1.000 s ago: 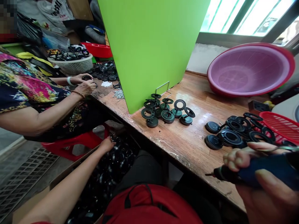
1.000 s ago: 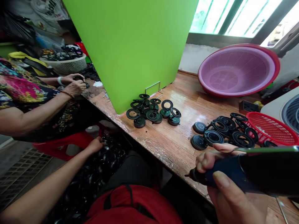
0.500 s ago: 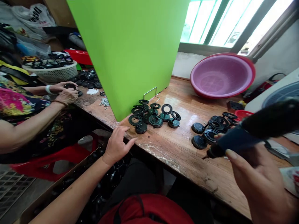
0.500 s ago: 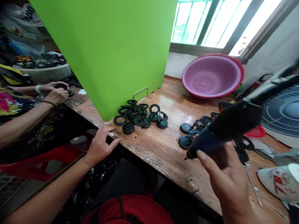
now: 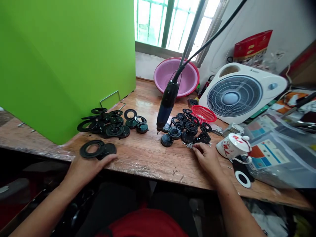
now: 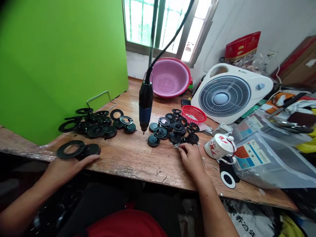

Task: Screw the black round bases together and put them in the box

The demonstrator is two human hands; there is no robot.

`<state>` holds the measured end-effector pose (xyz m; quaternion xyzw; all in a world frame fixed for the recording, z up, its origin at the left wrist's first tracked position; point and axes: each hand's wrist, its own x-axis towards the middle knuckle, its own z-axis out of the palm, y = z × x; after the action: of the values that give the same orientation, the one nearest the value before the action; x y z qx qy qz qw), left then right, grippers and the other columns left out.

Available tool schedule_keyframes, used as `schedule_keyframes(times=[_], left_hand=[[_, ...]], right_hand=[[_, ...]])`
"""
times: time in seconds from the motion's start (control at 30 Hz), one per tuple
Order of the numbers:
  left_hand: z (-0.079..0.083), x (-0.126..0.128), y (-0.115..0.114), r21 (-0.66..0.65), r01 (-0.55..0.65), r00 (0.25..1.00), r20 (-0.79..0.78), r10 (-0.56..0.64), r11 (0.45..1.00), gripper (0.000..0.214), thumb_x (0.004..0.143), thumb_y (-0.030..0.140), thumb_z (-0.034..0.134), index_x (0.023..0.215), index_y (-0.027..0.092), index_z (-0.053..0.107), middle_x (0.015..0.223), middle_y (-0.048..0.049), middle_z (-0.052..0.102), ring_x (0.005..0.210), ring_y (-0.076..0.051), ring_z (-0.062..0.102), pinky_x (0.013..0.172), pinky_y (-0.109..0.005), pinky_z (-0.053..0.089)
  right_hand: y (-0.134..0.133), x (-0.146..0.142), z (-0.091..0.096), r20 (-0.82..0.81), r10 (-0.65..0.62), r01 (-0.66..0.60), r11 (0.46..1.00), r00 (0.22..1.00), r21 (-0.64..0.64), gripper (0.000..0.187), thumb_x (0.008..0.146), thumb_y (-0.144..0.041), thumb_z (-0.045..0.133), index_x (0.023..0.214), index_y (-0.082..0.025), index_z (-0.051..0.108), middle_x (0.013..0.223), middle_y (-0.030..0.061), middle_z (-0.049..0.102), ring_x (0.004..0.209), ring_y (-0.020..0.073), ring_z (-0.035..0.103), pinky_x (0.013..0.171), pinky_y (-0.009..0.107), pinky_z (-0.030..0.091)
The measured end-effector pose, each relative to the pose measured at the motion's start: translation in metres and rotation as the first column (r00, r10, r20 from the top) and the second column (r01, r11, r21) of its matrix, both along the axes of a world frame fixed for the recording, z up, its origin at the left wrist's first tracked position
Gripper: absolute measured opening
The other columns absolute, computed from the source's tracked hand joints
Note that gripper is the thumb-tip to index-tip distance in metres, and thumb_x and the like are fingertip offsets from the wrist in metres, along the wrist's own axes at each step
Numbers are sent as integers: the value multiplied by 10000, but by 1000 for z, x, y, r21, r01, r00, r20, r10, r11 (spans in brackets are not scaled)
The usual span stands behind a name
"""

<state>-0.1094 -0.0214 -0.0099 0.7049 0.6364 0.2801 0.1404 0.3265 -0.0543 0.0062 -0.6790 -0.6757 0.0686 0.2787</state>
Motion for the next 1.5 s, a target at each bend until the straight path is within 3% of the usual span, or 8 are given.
schedule_keyframes(times=[0.1,0.23,0.4,0.6,0.93,1.1,1.27,1.5], left_hand=[[3,2,-13,-87,184,977,-96,-192,979,507,719,576,623,1035,190,533,1043,-99,619,1040,-323,552,934,-454,423],[7,-1,-21,-99,408,913,15,-408,908,387,858,425,515,1176,207,486,1145,-84,592,1126,-259,526,1000,-410,392],[16,11,-24,-34,384,923,51,-382,923,459,732,459,690,1058,187,517,1073,-83,574,1015,-249,541,897,-385,450],[31,20,-26,7,647,761,54,-646,763,267,902,221,468,1162,215,526,1206,-70,530,1144,-213,443,999,-369,363],[21,44,-20,50,654,748,105,-655,755,227,897,250,497,1100,211,591,1146,-73,552,1098,-217,446,984,-372,368],[18,66,-24,66,632,760,143,-634,772,243,863,241,544,1096,197,596,1187,-92,533,1121,-239,426,996,-394,363],[22,82,-25,47,656,734,189,-652,753,224,860,293,555,1054,187,586,1098,-82,570,1030,-235,449,930,-390,393],[16,102,-46,32,580,783,253,-568,814,129,856,184,539,982,199,563,1091,-68,529,1023,-221,429,899,-359,395]], right_hand=[[2,-9,-3,183,20,-15,1000,983,-27,210,895,-283,483,980,-208,660,981,44,650,865,201,592,771,321,417],[8,-13,-2,350,-28,54,996,936,-65,203,894,-306,497,950,-230,677,980,31,651,820,214,594,712,327,396],[13,-11,0,382,27,40,985,924,-165,201,900,-297,482,943,-223,664,984,31,647,827,207,601,684,311,387],[13,-16,2,398,-13,89,981,917,-172,215,913,-261,440,933,-188,641,979,68,634,844,208,597,713,307,382],[12,-13,0,384,-54,134,974,922,-185,177,905,-257,445,849,-185,597,923,71,633,806,214,573,691,310,365],[-5,-33,-1,95,57,-44,989,994,-140,173,901,-301,447,834,-187,559,868,62,611,810,206,560,717,309,398],[-30,-86,-2,-231,314,-356,918,921,-174,154,902,-292,464,821,-192,550,814,37,599,772,182,543,699,290,410],[-29,-134,-10,-414,337,-393,918,845,-55,97,882,-203,485,831,-182,565,808,32,593,750,165,533,681,269,414]])
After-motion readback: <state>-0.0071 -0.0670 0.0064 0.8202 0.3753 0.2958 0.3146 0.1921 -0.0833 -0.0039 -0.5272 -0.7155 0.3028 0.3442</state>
